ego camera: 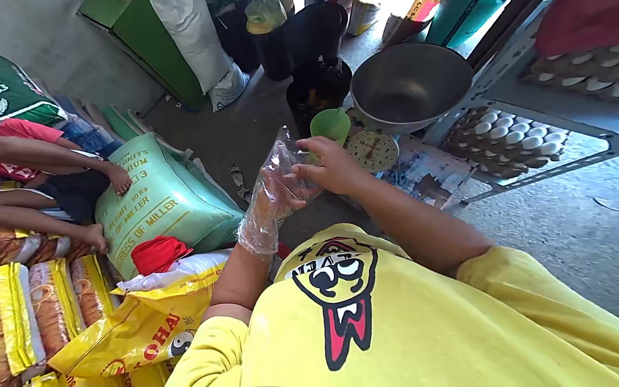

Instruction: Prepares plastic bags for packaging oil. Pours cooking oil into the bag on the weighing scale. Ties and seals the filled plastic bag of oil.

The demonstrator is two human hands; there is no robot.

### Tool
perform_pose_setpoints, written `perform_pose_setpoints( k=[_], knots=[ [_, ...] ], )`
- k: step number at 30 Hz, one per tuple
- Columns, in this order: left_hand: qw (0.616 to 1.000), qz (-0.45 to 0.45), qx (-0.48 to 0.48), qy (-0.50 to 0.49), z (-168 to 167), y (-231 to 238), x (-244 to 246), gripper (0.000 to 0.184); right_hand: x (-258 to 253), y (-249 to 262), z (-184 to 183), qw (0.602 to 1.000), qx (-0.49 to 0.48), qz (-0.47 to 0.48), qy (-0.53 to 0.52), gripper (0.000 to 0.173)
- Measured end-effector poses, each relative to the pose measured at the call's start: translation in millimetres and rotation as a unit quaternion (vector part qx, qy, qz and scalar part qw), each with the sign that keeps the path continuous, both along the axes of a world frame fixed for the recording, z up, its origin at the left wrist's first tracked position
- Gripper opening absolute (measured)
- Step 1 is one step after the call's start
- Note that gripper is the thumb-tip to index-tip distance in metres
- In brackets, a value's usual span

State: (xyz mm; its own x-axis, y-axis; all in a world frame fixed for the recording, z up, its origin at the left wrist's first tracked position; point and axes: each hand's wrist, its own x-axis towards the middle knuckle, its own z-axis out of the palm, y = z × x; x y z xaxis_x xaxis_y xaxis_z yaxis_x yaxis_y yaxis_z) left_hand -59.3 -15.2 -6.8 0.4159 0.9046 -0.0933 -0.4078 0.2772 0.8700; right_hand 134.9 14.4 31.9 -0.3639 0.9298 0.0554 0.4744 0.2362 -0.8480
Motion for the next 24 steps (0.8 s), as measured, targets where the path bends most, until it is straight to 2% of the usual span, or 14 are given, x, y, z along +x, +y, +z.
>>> perform_pose_setpoints(
  k=[2,3,5,6,9,12,16,18,20,21,22,24],
  knots=[
    [0.998,-0.034,0.021,-0.046,-4.2,0.8,4.7,0.09,-5.8,0.6,-4.9,0.999,-0.044,0.001,0.02,0.033],
    [0.996,-0.06,0.033,-0.06,-6.5,2.8,4.8,0.087,-10.0,0.3,-9.6,0.998,-0.05,-0.01,0.028,0.028],
    [0.995,-0.072,0.01,-0.07,-7.2,0.8,3.1,0.085,-14.0,-1.5,-15.1,0.997,-0.054,-0.036,0.035,0.035],
    [0.997,-0.057,-0.001,-0.042,-4.0,-3.6,2.3,0.084,-14.0,-1.2,-17.2,0.997,-0.052,-0.053,0.035,0.037],
    [0.999,-0.04,-0.012,0.006,4.2,-11.9,2.8,0.067,-8.4,5.8,-26.0,0.994,-0.014,-0.104,0.027,0.038],
    [0.999,-0.038,-0.02,-0.025,0.6,-16.3,0.3,0.059,15.3,17.5,-29.2,0.986,0.047,-0.157,-0.009,0.04],
    [0.992,-0.043,-0.008,-0.122,-1.1,-24.1,-32.9,0.071,52.8,25.9,-25.0,0.967,0.095,-0.234,-0.039,0.046],
    [0.988,-0.026,-0.01,-0.149,-2.7,-17.3,-49.4,0.095,62.8,25.5,-27.0,0.958,0.103,-0.265,-0.02,0.047],
    [0.997,0.03,0.023,-0.073,1.6,-13.2,-51.9,0.114,65.4,22.6,-31.9,0.955,0.127,-0.268,0.017,0.045],
    [0.996,0.075,0.045,0.003,4.6,-12.1,-47.3,0.113,63.9,20.3,-35.8,0.953,0.158,-0.256,0.039,0.043],
    [0.987,0.123,0.062,0.085,6.0,-10.0,-42.1,0.1,61.3,18.2,-40.7,0.949,0.203,-0.235,0.06,0.041],
    [0.948,0.233,0.061,0.208,7.3,1.2,-35.4,0.053,56.2,14.2,-50.5,0.927,0.315,-0.184,0.093,0.038]
  ],
)
